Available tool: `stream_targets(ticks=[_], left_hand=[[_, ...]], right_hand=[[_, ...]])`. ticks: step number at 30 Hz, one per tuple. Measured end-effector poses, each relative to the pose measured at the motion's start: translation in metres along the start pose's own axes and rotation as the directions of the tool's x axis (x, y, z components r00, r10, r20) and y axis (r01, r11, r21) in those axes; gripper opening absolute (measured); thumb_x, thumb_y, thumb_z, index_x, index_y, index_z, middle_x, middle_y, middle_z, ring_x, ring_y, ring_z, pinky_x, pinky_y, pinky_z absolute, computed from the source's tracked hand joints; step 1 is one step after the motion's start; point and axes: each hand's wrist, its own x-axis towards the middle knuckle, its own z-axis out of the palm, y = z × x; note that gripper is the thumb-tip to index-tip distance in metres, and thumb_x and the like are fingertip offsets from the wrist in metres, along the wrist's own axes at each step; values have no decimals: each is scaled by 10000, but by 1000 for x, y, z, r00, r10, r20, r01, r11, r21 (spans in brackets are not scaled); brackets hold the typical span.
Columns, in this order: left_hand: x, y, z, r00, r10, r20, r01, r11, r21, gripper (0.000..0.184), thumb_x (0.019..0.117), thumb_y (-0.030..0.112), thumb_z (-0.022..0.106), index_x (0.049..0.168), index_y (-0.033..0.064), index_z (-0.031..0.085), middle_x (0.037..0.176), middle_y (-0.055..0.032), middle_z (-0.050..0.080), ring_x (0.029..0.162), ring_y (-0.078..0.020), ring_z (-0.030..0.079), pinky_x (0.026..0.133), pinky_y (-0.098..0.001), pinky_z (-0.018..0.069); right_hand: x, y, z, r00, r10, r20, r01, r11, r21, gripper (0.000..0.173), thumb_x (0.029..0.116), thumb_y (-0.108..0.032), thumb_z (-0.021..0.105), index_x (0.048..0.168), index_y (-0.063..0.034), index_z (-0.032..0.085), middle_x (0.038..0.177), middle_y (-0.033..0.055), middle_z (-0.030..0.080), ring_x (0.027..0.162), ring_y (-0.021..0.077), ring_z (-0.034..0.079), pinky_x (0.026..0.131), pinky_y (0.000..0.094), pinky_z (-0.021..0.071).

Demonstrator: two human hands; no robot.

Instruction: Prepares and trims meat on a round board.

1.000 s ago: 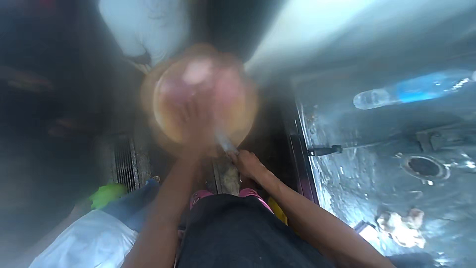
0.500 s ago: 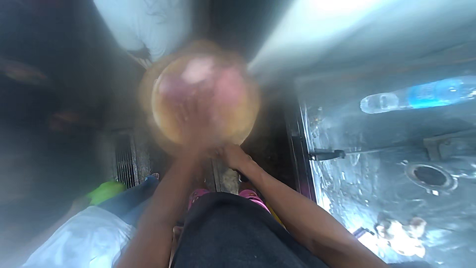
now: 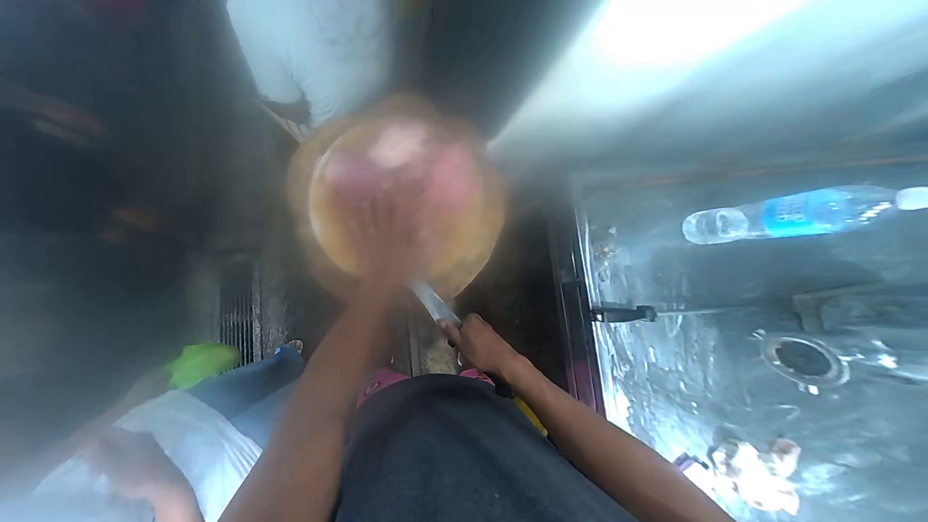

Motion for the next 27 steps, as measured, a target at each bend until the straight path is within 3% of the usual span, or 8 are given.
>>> stream_targets(ticks=[6, 10, 12, 14, 17, 20, 24, 27], left_hand=[[-7, -7, -14, 997, -7, -71, 0, 995, -102, 829, 1011, 724, 156, 1677, 239, 70, 1746, -53, -54, 1595, -364, -73, 1228, -712, 12], [-30, -71, -50, 978, -111, -174, 44, 936, -348, 776, 1046, 589, 370, 1661, 151, 190, 1730, -140, 103, 1581, -368, 143, 1237, -650, 171], [-18, -74, -86, 980, -166, -108, 113, 918, -381, 715, 1047, 500, 424, 1633, 116, 281, 1703, -188, 181, 1536, -403, 263, 1201, -621, 283], [4, -41, -123, 999, 47, 16, -37, 919, -392, 560, 1047, 250, 532, 1575, 110, 407, 1632, -173, 368, 1475, -359, 410, 1169, -581, 387], [30, 36, -155, 809, 476, 344, -358, 864, -354, 529, 979, -24, 555, 1497, 79, 522, 1542, -124, 512, 1435, -291, 472, 1191, -496, 368], [36, 69, -162, 599, 530, 601, -550, 817, -172, 495, 990, 16, 575, 1475, 114, 555, 1572, -99, 474, 1460, -313, 427, 1195, -509, 335], [50, 57, -161, 503, 417, 757, -614, 789, -27, 320, 1056, 194, 569, 1337, 65, 650, 1443, -149, 587, 1395, -347, 488, 1181, -526, 324], [69, 2, -116, 523, 623, 582, -620, 746, -242, 219, 972, 278, 704, 1005, 65, 739, 1085, -117, 696, 1048, -284, 666, 972, -515, 527]], right_hand=[[-25, 32, 22, 996, -4, -91, 4, 1000, -4, 735, 1043, -666, 347, 1127, -6, 659, 1026, 212, 699, 1016, 370, 695, 903, 575, 543], [-66, 30, 15, 971, -103, -214, 78, 990, -120, 511, 1090, -348, 460, 1565, -163, 417, 1334, 203, 633, 1211, 384, 638, 1029, 567, 511], [-82, 27, 19, 938, -174, -299, 77, 948, -309, 618, 1058, -207, 499, 1640, -268, 301, 1370, 222, 590, 1240, 408, 593, 1041, 570, 470], [-89, 27, 25, 884, -249, -394, 47, 888, -457, 725, 984, -96, 576, 1623, -338, 333, 1279, 218, 627, 1174, 409, 613, 988, 555, 485], [-100, 40, 34, 771, -386, -506, 68, 841, -537, 688, 950, -75, 635, 1558, -349, 462, 1141, 203, 669, 1060, 388, 659, 873, 503, 544], [-119, 64, 30, 775, -380, -505, 142, 883, -446, 584, 984, -136, 612, 1528, -324, 514, 1136, 204, 670, 991, 376, 695, 798, 500, 594], [-135, 110, 31, 848, -264, -460, 197, 962, -187, 583, 988, -201, 605, 1543, -341, 494, 1175, 187, 661, 930, 360, 703, 779, 559, 590], [-131, 146, 47, 823, -214, -526, 251, 968, -1, 608, 974, -201, 616, 1549, -347, 485, 1178, 158, 666, 944, 321, 693, 816, 560, 583]])
